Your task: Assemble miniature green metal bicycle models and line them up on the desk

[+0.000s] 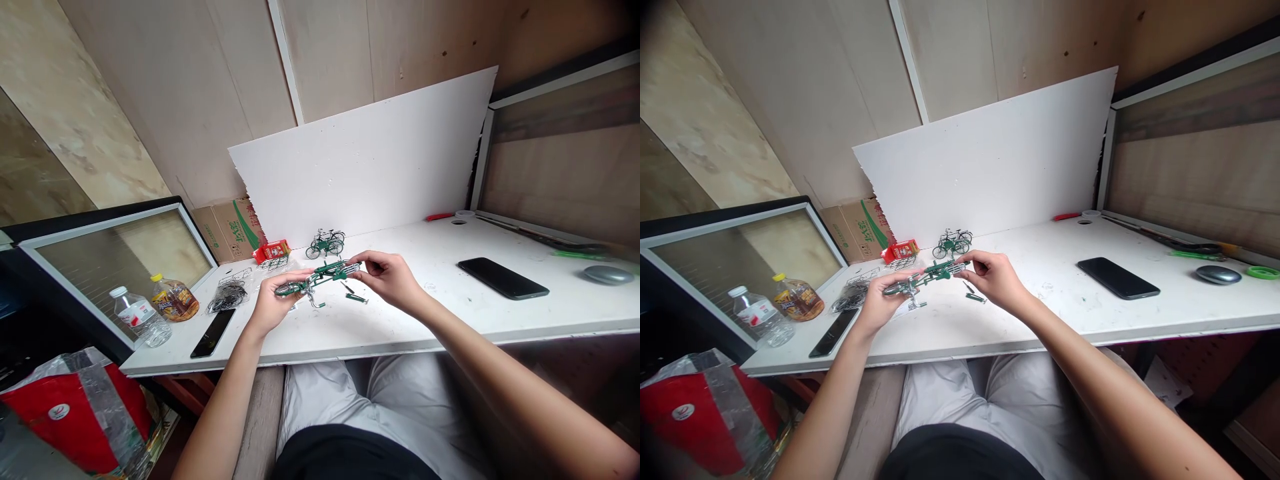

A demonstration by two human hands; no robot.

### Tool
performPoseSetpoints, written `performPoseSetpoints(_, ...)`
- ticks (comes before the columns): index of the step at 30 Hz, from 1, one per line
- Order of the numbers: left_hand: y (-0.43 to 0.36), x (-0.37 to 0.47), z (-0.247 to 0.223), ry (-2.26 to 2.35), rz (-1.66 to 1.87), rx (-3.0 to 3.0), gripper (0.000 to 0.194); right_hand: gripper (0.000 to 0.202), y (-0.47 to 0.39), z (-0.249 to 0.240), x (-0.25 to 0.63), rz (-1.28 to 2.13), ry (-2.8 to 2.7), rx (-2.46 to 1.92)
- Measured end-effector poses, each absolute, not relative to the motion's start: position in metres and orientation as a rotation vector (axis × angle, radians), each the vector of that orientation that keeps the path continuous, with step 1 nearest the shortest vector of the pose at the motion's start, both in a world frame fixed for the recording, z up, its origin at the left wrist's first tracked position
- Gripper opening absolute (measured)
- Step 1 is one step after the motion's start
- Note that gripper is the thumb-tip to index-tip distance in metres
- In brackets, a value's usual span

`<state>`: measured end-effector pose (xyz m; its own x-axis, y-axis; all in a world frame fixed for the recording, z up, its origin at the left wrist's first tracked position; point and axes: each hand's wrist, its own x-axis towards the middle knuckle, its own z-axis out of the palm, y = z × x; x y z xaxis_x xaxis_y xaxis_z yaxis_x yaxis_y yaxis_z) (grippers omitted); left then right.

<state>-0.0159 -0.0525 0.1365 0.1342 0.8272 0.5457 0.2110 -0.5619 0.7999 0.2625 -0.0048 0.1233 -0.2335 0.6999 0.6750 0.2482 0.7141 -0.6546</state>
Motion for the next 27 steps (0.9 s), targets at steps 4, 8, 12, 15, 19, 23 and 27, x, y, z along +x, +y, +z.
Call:
performPoseSetpoints(4,-0.054,-0.019,0.139,1.008,1.505,1.964,0.02,0.035,-0.007,0.123,0.262,0.42,-1.82,-0.729)
performPoseSetpoints(8,-0.052,-0.018,0.137,1.043,1.554,1.946,0.02,0.035,-0.004,0.122,0.262,0.404,-1.806,-0.764)
performPoseSetpoints(12,-0.049,-0.016,0.134,1.045,1.547,1.971,0.02,0.035,0.001,0.12,0.265,0.395,-1.817,-0.787)
performPoseSetpoints(15,-0.045,-0.016,0.132,1.072,1.569,1.986,0.021,0.038,0.005,0.119,0.268,0.434,-1.831,-0.819)
performPoseSetpoints(19,-0.034,-0.02,0.126,1.152,1.589,1.913,0.026,0.043,0.01,0.117,0.271,0.517,-1.958,-0.836)
performPoseSetpoints(23,-0.022,-0.027,0.115,1.202,1.474,1.874,0.029,0.048,0.018,0.112,0.274,0.47,-2.028,-0.905)
performPoseSetpoints(27,-0.011,-0.034,0.103,1.238,1.331,1.868,0.031,0.041,0.032,0.104,0.28,0.36,-2.028,-0.995)
